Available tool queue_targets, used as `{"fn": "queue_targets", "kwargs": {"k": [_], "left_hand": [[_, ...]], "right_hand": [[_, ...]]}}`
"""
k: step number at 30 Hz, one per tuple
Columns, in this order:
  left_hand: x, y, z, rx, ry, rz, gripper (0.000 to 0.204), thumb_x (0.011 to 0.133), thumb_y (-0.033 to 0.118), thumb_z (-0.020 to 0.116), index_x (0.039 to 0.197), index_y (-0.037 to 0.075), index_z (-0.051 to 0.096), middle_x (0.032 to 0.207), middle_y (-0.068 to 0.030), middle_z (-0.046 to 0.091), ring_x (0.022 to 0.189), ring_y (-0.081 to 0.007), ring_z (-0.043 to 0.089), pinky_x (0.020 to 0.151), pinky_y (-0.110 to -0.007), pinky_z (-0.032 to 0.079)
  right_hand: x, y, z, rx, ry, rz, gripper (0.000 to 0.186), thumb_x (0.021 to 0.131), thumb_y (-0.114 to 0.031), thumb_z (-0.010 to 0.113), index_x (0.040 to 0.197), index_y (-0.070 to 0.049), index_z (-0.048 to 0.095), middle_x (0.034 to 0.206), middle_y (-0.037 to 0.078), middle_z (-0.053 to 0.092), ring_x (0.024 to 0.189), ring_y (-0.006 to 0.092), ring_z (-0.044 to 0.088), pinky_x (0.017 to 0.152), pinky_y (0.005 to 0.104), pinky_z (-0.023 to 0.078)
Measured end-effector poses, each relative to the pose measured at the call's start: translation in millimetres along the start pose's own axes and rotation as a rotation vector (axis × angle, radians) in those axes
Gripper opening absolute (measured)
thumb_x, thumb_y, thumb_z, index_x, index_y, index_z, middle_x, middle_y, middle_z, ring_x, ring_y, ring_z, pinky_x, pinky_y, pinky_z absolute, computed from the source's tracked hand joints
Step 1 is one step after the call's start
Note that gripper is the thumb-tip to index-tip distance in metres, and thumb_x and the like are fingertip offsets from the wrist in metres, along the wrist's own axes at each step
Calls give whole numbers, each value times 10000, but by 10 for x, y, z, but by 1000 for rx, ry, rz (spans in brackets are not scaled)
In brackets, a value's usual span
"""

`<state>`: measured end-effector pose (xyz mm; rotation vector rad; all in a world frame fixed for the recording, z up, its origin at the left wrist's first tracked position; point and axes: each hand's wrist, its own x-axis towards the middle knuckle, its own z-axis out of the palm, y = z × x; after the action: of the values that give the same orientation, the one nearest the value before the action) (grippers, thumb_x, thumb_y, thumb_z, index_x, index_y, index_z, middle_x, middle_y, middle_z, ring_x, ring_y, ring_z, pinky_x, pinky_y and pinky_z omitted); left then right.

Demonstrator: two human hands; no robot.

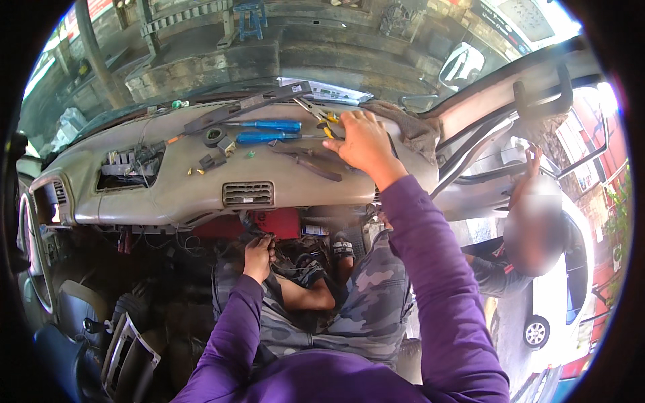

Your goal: The person sits on the floor of a car and works on the vehicle's dashboard wiring. They strip wire ends, connect wires to connectors, and use pliers to crimp connections. Tools and parts are placed on the dashboard during the task.

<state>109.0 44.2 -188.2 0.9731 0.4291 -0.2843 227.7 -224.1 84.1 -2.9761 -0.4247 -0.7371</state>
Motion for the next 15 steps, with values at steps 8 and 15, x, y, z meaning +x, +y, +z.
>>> {"fn": "queue_targets", "kwargs": {"k": [8, 15], "left_hand": [[61, -68, -30, 91, 21, 84, 135, 1012, 169, 652, 973, 40, 651, 736, -25, 624, 507, -88, 516, 437, -256, 396], [3, -44, -7, 39, 0, 87, 117, 1016, 173, 661, 967, 66, 658, 773, 6, 623, 596, -85, 539, 499, -254, 423]], "right_hand": [[234, -139, 28, -60, -268, 229, 437, 842, -327, 693, 1170, -39, 719, 1303, 202, 604, 1221, 405, 595, 994, 523, 497], [-297, 170, -338, -61, -186, 231, 416, 968, -365, 533, 1089, 6, 677, 1177, 301, 659, 1026, 467, 673, 896, 526, 528]]}}
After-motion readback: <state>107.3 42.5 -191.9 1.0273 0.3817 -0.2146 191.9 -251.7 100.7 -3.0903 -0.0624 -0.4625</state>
